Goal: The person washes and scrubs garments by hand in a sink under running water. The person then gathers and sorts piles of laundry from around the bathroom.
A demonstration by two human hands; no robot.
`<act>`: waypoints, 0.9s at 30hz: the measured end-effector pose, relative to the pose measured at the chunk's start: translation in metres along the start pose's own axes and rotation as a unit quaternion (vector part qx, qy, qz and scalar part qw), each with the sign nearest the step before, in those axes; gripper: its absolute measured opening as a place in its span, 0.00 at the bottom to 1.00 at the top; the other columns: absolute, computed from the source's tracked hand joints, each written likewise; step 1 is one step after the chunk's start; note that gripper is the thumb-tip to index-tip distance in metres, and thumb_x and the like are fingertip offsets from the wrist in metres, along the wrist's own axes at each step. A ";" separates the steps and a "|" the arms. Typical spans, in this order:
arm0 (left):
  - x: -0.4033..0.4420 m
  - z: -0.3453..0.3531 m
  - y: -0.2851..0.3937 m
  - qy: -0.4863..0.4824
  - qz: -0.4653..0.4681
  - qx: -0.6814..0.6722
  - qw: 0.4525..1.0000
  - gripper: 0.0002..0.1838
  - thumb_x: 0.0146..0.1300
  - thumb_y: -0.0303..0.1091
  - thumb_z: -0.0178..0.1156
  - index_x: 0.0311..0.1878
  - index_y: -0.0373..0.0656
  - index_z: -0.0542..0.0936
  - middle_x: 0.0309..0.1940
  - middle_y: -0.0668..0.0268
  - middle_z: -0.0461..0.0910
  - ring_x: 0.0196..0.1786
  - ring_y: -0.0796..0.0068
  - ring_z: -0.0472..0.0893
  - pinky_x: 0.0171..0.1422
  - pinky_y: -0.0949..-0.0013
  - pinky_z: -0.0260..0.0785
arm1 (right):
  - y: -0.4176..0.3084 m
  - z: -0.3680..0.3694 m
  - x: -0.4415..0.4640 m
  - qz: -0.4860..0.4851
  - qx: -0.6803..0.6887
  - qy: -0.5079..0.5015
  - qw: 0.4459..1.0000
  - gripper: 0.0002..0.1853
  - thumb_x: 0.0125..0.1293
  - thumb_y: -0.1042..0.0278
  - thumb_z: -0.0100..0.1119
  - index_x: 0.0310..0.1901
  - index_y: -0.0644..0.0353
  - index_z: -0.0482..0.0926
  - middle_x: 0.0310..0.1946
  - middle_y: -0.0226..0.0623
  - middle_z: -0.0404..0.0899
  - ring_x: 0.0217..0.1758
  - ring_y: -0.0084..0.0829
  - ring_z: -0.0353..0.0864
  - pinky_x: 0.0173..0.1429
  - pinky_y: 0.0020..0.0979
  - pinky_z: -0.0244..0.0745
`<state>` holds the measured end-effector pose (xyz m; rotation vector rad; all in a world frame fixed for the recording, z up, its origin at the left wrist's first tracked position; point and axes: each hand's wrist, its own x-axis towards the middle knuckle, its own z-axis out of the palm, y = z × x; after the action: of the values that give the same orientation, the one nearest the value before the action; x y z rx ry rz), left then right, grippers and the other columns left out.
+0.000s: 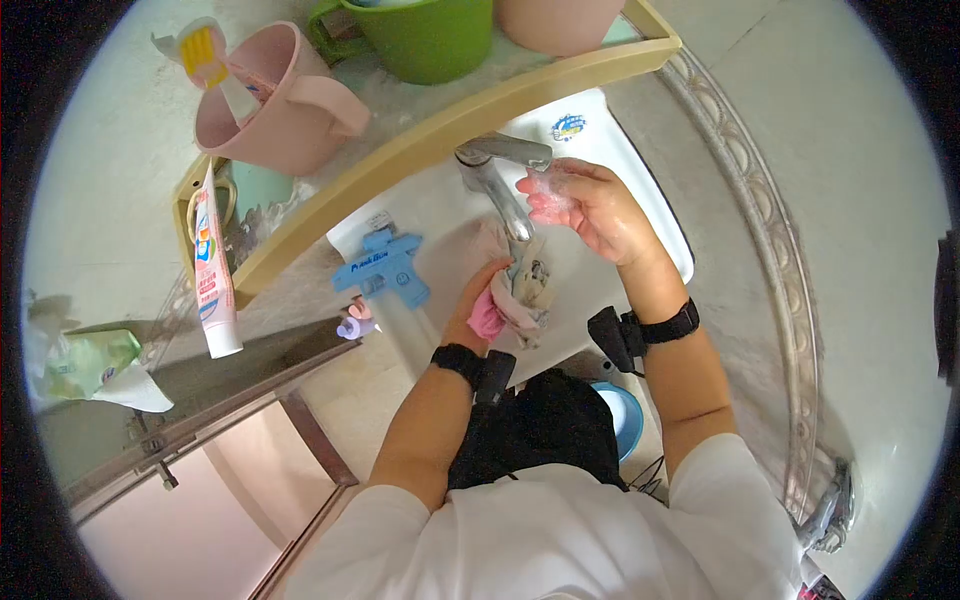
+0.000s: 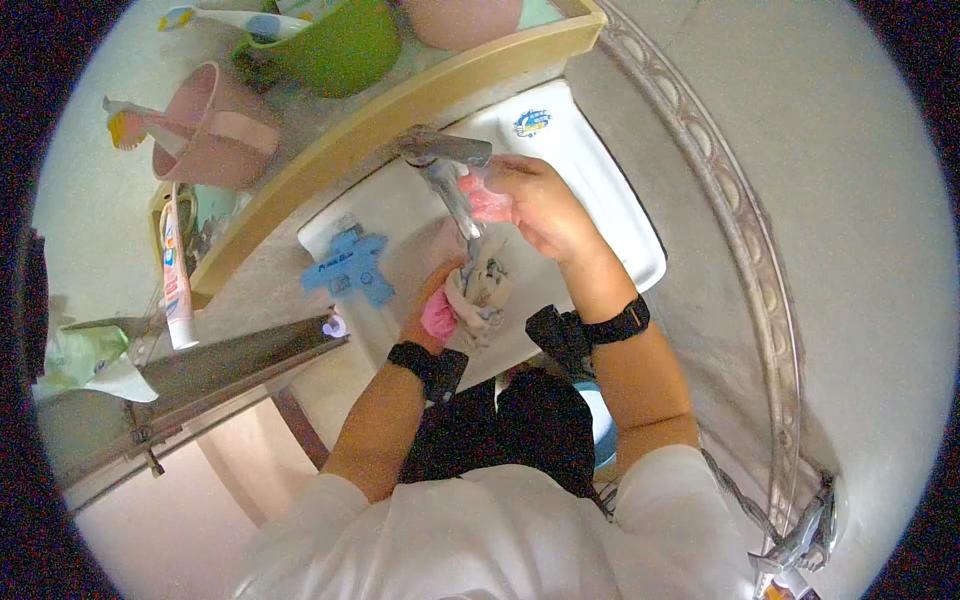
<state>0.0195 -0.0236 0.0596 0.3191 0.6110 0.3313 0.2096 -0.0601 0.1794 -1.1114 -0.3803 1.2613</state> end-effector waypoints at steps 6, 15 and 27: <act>0.016 0.004 -0.003 -0.039 -0.029 0.025 0.998 0.19 0.64 0.39 0.50 0.55 0.42 0.69 0.51 0.60 0.71 0.55 0.67 0.72 0.61 0.65 0.66 | -0.012 0.021 -0.003 -0.029 -0.015 0.002 0.999 0.17 0.61 0.77 0.44 0.52 0.77 0.66 0.46 0.54 0.75 0.46 0.37 0.78 0.48 0.34 0.77; -0.001 0.020 0.004 0.062 -0.066 0.047 0.995 0.19 0.53 0.35 0.61 0.47 0.40 0.73 0.36 0.60 0.77 0.36 0.65 0.80 0.40 0.65 0.76 | 0.072 -0.032 -0.002 0.034 0.074 0.123 0.989 0.16 0.65 0.65 0.47 0.50 0.66 0.70 0.45 0.45 0.76 0.47 0.39 0.76 0.55 0.41 0.72; 0.018 -0.046 -0.004 0.079 -0.118 0.159 0.977 0.23 0.49 0.30 0.63 0.49 0.37 0.71 0.36 0.61 0.77 0.37 0.70 0.79 0.39 0.67 0.74 | 0.137 -0.034 0.019 0.148 0.420 -0.142 0.884 0.29 0.69 0.49 0.34 0.60 0.66 0.63 0.56 0.50 0.70 0.59 0.48 0.68 0.65 0.51 0.57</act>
<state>0.0064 -0.0116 0.0136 0.5251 0.8526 0.0284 0.1656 -0.0718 0.0444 -0.2372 0.1463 1.6353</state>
